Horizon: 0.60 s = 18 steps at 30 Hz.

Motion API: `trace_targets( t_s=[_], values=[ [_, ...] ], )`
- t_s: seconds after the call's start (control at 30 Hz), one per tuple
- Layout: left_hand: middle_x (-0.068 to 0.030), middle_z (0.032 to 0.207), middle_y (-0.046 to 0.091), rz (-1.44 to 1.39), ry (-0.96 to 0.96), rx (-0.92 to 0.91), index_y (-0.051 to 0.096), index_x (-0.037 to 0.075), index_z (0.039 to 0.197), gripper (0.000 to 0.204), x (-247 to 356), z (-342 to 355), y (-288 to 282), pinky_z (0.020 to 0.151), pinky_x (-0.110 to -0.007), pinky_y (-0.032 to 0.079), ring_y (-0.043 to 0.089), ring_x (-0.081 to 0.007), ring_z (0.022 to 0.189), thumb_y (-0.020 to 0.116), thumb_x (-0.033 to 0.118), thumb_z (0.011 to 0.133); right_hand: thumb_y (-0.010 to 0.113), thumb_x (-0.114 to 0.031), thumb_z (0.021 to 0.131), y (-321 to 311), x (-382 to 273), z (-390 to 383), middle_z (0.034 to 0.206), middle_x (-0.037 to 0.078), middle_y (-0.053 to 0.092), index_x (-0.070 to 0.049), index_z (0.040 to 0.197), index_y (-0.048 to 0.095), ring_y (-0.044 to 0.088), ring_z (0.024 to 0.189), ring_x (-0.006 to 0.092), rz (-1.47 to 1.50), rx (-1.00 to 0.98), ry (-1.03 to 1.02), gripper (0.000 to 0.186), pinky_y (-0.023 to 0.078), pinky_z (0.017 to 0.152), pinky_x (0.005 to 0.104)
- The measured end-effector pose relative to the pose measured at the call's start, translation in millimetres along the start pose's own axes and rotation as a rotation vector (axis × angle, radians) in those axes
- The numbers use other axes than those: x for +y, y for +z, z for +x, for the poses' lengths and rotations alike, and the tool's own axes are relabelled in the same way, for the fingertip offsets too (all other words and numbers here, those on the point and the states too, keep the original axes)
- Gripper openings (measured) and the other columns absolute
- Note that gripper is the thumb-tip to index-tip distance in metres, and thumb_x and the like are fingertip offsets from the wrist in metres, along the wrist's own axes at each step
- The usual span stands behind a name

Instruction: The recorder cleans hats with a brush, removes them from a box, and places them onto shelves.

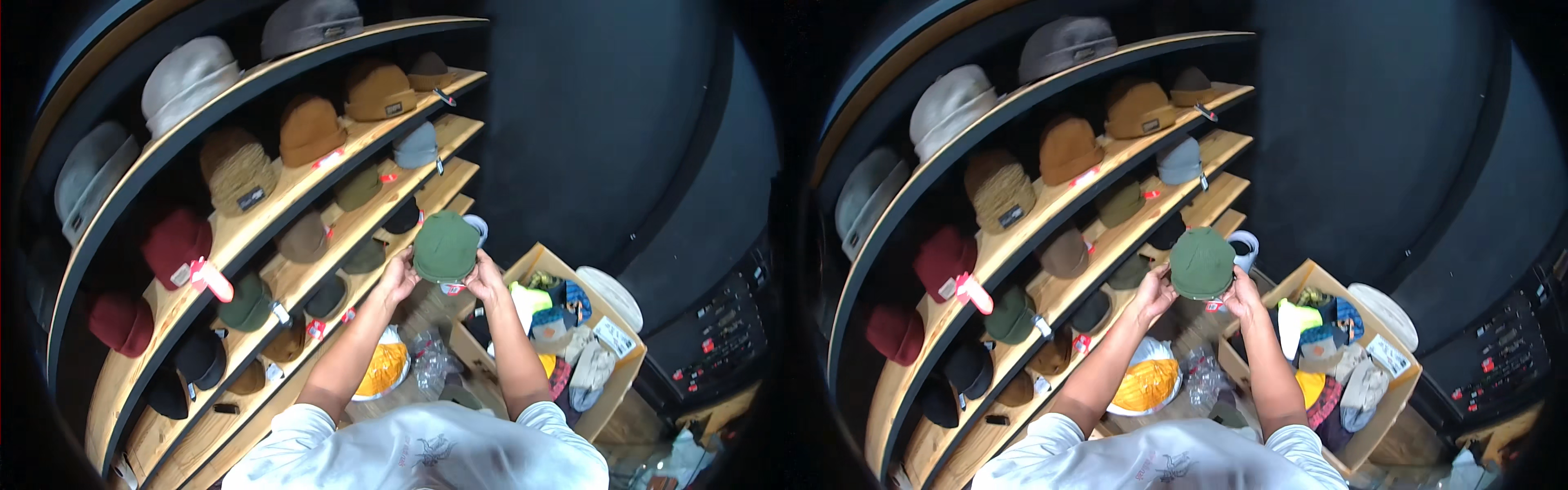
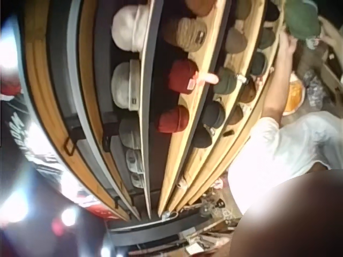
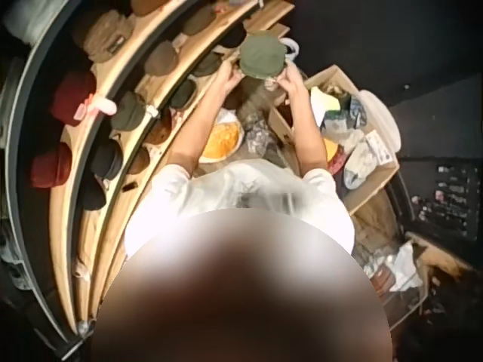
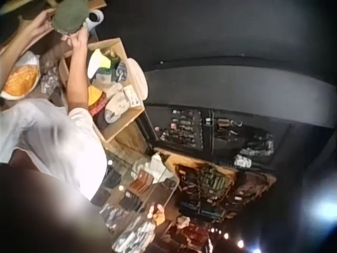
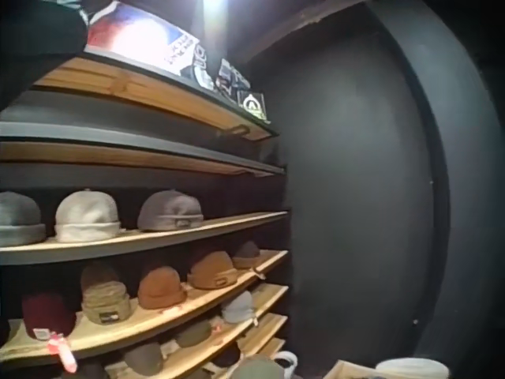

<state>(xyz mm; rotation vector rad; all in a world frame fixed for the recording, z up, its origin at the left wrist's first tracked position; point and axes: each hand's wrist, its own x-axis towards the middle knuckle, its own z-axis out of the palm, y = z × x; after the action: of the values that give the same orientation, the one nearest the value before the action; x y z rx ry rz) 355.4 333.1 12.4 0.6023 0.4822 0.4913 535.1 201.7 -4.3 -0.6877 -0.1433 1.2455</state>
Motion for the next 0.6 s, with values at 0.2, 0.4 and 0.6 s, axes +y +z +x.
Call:
trace_targets(
  t_s=[0.2,0.4,0.6],
  values=[
    [-0.0079,0.140,0.050,0.196,0.198,-0.004,0.050,0.006,0.135,0.056,25.4,107.3,92.1,0.111,-0.039,0.031,0.043,-0.0210,0.132,0.039,0.049,0.101,0.042,-0.025,0.103,-6.3,-84.7,105.8,0.109,0.012,0.066,0.001,0.117,0.055,0.065,0.099,0.0215,-0.187,0.047,-0.157,0.033,0.055,0.085,0.0369],
    [-0.0127,0.149,0.039,0.259,0.320,0.064,0.036,0.002,0.145,0.076,50.8,239.1,125.6,0.113,-0.044,0.029,0.038,-0.0268,0.136,0.030,0.061,0.099,0.037,-0.052,0.101,26.1,-168.7,191.0,0.146,0.019,0.040,0.006,0.142,0.035,0.038,0.135,0.0249,-0.399,0.170,-0.493,0.071,0.029,0.112,0.0367],
    [-0.0123,0.151,0.037,0.497,0.349,-0.044,0.033,0.005,0.148,0.081,81.6,335.4,152.2,0.116,-0.043,0.023,0.034,-0.0259,0.139,0.033,0.067,0.095,0.031,-0.058,0.100,37.7,-232.8,256.2,0.149,0.020,0.035,0.002,0.145,0.034,0.034,0.138,0.0308,-0.679,0.145,-0.557,0.074,0.026,0.113,0.0391]
  ],
)
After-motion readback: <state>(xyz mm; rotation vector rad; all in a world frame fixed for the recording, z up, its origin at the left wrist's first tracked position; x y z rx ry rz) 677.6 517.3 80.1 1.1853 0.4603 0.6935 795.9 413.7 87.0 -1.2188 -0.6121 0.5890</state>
